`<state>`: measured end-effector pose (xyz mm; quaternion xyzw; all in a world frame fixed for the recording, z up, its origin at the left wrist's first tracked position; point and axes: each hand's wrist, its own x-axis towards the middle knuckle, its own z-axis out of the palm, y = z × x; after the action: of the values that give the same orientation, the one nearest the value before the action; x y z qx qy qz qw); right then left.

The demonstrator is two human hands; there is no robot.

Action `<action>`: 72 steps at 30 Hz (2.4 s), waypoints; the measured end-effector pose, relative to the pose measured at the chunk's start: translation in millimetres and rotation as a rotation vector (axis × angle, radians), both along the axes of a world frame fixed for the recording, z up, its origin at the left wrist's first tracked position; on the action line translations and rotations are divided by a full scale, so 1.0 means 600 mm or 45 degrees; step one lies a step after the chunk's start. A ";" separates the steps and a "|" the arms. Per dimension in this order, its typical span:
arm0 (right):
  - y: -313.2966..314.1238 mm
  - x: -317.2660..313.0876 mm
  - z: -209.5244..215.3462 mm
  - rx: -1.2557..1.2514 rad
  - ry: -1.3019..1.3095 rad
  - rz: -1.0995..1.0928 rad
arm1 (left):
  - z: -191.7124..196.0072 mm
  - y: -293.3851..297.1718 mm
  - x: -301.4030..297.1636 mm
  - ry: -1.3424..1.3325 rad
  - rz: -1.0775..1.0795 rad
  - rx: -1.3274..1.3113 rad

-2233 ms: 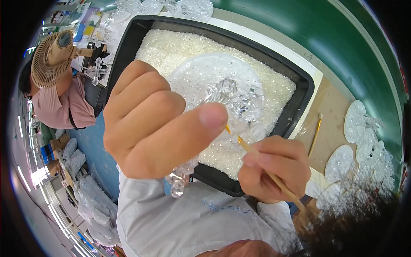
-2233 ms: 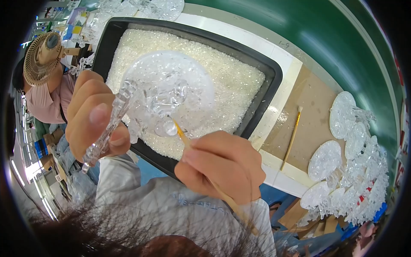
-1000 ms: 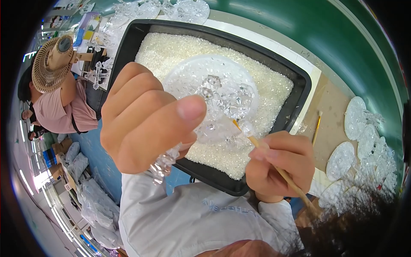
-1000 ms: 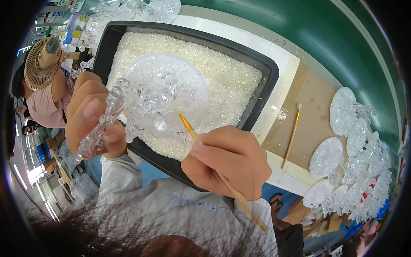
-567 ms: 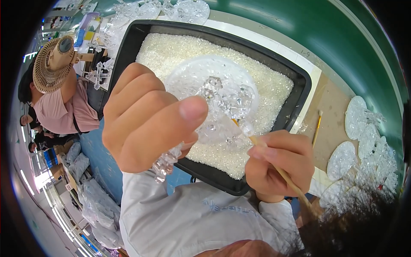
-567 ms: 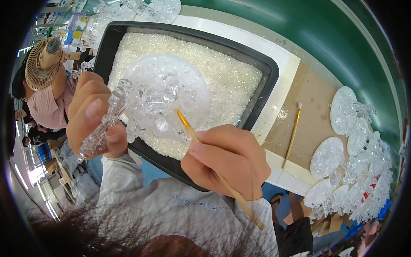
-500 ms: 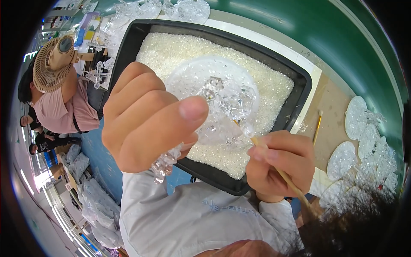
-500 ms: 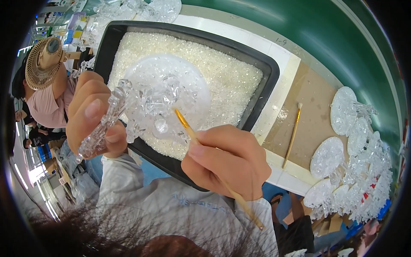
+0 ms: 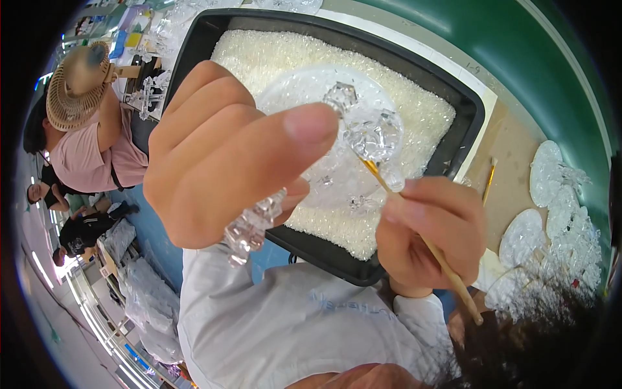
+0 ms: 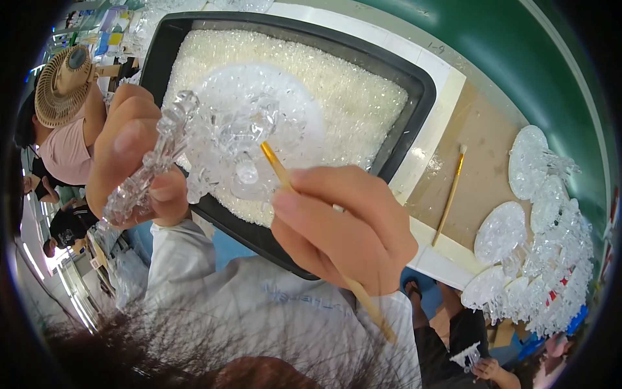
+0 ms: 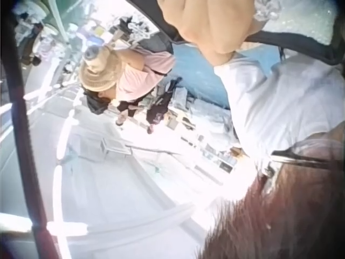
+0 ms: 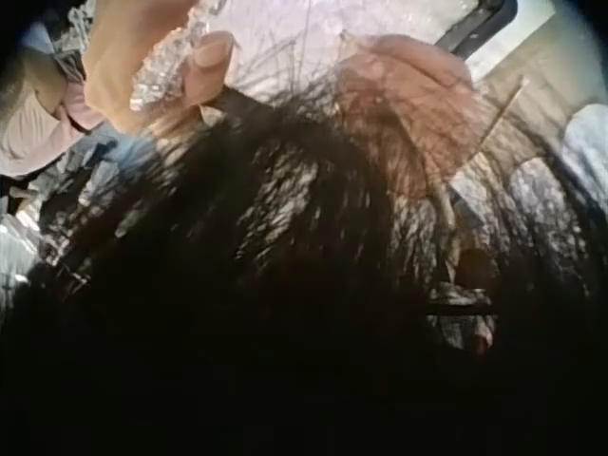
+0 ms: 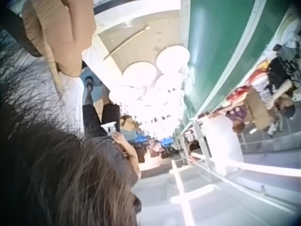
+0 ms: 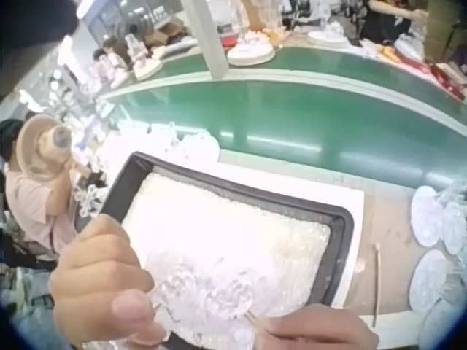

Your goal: Applying decorative beads to clear plastic light fixture components using a brush and a tray of beads.

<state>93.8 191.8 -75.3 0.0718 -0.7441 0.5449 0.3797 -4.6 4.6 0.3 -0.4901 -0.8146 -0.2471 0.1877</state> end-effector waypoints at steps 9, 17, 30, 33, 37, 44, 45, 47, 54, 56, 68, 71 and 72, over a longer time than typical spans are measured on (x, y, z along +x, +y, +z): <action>0.005 -0.007 0.003 0.092 0.034 0.155 | -0.013 -0.010 -0.010 -0.003 -0.106 0.020; 0.004 -0.012 -0.001 0.084 0.106 0.120 | -0.013 -0.012 -0.011 -0.041 -0.096 0.001; 0.000 -0.015 -0.006 0.064 0.183 0.099 | -0.012 -0.008 -0.013 -0.047 -0.066 0.005; -0.003 -0.014 0.000 0.099 0.129 0.121 | -0.007 -0.016 -0.014 -0.058 -0.060 0.009; -0.002 -0.015 0.001 0.132 0.072 0.122 | -0.002 -0.021 -0.017 -0.057 -0.067 0.017; 0.003 -0.005 0.005 0.228 0.251 0.272 | -0.005 -0.013 -0.012 -0.016 -0.134 0.064; -0.001 -0.006 0.005 0.263 0.281 0.253 | -0.009 -0.011 -0.013 0.016 -0.170 0.087; -0.007 -0.007 0.005 0.306 0.331 0.207 | -0.014 -0.008 -0.016 0.086 -0.251 0.145; -0.009 -0.004 0.010 0.371 0.301 0.157 | -0.022 -0.008 -0.013 0.114 -0.237 0.158; -0.013 -0.005 0.009 0.355 0.308 0.114 | -0.025 -0.006 -0.010 0.107 -0.219 0.192; 0.015 0.019 0.000 -0.046 0.249 0.157 | -0.017 -0.010 -0.005 0.012 -0.091 0.135; 0.011 0.021 -0.007 0.063 0.178 0.169 | -0.014 -0.012 -0.008 0.039 -0.133 0.119; 0.009 0.019 -0.009 0.099 0.166 0.128 | -0.013 -0.012 -0.009 0.063 -0.154 0.103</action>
<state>105.3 197.1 -80.8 0.1592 -0.7339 0.5281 0.3965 -10.0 -2.7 -7.4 -0.5364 -0.7680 -0.2785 0.2121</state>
